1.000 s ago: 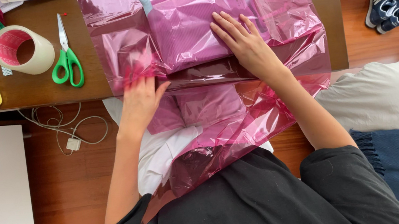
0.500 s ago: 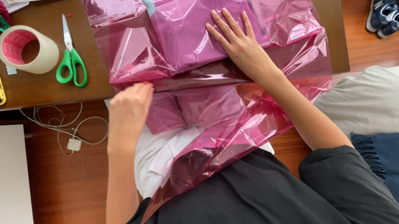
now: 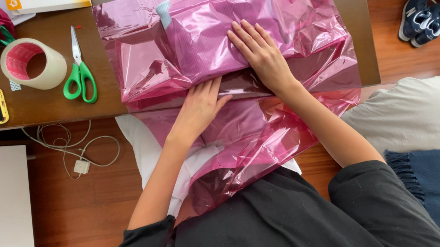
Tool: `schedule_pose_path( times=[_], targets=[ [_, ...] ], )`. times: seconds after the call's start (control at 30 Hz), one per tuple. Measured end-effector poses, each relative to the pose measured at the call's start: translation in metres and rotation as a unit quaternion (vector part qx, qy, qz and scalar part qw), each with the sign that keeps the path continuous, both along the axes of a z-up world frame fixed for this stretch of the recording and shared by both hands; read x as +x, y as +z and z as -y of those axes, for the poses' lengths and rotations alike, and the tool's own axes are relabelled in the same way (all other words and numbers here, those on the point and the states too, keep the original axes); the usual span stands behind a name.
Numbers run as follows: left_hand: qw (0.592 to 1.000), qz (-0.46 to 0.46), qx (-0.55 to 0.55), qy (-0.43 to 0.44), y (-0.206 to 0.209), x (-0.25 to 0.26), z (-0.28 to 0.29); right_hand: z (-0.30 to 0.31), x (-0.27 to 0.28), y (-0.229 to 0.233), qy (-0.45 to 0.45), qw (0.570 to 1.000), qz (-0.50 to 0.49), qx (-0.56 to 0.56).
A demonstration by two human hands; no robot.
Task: The person wraps a folded light-blue shirt in pink metallic wrapping paper on a wooden table. They fold the paper around the shirt, smooth the edges, and use scissors to cut a piece of clear tape, preparing to secure the package.
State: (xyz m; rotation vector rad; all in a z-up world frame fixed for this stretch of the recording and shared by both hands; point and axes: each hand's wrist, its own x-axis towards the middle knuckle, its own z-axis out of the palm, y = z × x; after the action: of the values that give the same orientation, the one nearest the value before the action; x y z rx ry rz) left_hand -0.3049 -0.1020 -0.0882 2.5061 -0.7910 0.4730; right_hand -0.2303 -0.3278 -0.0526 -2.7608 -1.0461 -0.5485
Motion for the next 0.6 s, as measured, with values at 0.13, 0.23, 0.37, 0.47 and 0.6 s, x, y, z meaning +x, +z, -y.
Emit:
schedule_pose_path(
  times=[0.13,0.23,0.37,0.47,0.6],
  targets=[
    [0.999,-0.042,-0.026,0.011,-0.011,0.006,0.0,0.004,0.001,0.002,0.02,1.0,-0.002,0.003],
    [0.997,-0.061,-0.036,0.015,-0.013,0.01,0.001,0.012,0.0,0.01,0.052,0.999,-0.006,-0.007],
    [0.998,-0.016,-0.062,0.003,-0.013,0.014,0.001,0.02,-0.007,0.021,0.091,0.996,-0.017,0.005],
    [0.998,-0.042,-0.043,0.008,-0.013,0.016,-0.001,0.025,-0.012,0.026,0.097,0.994,-0.056,0.01],
    [0.999,-0.024,-0.04,0.014,-0.013,0.016,-0.008,0.024,-0.013,0.019,0.068,0.997,-0.038,0.007]
  ],
)
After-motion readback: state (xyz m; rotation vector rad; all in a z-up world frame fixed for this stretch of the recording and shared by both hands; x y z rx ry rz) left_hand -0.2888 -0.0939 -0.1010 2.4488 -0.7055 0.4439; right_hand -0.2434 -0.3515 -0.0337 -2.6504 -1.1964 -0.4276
